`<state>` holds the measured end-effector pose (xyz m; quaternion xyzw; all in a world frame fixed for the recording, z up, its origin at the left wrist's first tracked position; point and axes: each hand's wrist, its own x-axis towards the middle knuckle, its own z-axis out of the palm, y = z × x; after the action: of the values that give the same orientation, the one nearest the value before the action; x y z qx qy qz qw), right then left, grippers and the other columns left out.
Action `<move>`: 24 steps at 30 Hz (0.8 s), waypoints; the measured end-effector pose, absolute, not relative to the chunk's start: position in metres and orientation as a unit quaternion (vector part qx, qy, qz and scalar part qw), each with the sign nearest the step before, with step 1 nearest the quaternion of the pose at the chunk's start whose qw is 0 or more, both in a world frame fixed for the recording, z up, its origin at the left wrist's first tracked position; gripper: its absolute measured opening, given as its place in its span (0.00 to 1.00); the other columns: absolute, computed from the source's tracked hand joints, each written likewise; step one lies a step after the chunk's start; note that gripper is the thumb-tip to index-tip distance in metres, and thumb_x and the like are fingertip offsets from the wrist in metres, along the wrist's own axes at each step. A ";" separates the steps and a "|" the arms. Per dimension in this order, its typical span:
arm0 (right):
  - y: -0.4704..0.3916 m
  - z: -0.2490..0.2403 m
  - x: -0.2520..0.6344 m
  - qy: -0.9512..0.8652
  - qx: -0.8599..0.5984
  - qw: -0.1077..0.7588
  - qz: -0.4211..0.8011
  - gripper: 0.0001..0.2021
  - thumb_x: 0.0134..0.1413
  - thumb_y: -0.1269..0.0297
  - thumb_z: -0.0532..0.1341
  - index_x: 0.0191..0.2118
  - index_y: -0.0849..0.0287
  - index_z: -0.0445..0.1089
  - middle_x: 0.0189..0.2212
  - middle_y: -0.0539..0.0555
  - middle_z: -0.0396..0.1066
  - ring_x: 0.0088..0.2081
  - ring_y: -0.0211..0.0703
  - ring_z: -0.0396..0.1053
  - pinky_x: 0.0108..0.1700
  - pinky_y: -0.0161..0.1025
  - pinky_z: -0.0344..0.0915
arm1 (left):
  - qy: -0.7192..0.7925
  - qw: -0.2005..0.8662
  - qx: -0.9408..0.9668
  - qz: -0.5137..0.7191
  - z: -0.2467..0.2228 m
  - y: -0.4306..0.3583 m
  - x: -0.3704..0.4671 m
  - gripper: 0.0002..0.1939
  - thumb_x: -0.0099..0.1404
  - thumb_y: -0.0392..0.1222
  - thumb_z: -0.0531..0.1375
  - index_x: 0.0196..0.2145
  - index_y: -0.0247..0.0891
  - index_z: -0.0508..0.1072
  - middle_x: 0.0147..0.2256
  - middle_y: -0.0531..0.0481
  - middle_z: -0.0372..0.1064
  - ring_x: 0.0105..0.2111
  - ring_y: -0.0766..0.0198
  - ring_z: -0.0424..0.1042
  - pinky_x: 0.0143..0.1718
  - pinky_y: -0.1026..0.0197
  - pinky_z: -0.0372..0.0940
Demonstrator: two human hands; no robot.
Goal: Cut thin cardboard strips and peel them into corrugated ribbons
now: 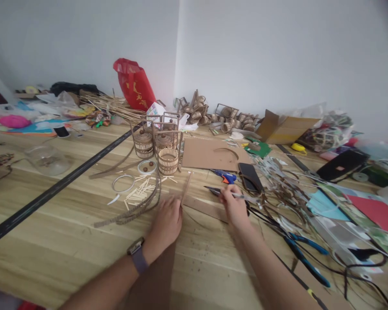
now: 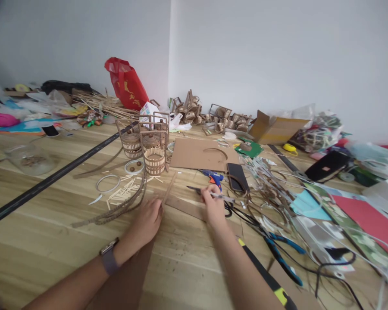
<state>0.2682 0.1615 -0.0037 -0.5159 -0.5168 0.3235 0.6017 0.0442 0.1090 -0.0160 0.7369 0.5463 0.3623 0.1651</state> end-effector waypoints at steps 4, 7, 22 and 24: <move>0.199 -0.018 0.228 -0.520 -0.495 0.555 0.420 0.15 0.64 0.53 0.58 0.46 0.61 0.68 0.36 0.51 0.71 0.32 0.37 0.71 0.34 0.39 0.71 | 0.569 0.136 0.723 0.368 -0.026 0.102 0.047 0.08 0.70 0.34 0.46 0.35 0.40 0.63 0.35 0.42 0.71 0.41 0.51 0.73 0.45 0.47 0.69; 0.214 -0.025 0.203 -0.547 -0.491 0.501 0.458 0.16 0.63 0.56 0.60 0.51 0.61 0.68 0.45 0.55 0.71 0.40 0.42 0.72 0.40 0.44 0.73 | 0.592 0.118 0.697 0.387 -0.029 0.107 0.048 0.08 0.71 0.35 0.45 0.36 0.40 0.62 0.35 0.43 0.70 0.39 0.54 0.73 0.41 0.52 0.70; 0.221 -0.044 0.177 -0.664 -0.510 0.383 0.390 0.17 0.63 0.57 0.61 0.53 0.60 0.68 0.50 0.56 0.70 0.46 0.46 0.71 0.46 0.49 0.72 | 0.637 0.097 0.637 0.423 -0.032 0.124 0.044 0.06 0.69 0.34 0.46 0.34 0.42 0.58 0.33 0.44 0.67 0.35 0.53 0.72 0.37 0.52 0.69; 0.222 -0.045 0.176 -0.667 -0.511 0.387 0.381 0.17 0.63 0.57 0.61 0.53 0.60 0.68 0.50 0.56 0.70 0.46 0.46 0.71 0.46 0.49 0.72 | 0.636 0.098 0.638 0.424 -0.033 0.124 0.044 0.06 0.69 0.34 0.46 0.34 0.42 0.58 0.34 0.43 0.67 0.36 0.53 0.72 0.38 0.51 0.69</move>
<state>0.1765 0.2220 -0.0449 -0.5110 -0.6665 0.3806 0.3870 0.0444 0.1239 -0.0326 0.6378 0.6359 0.4235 0.0977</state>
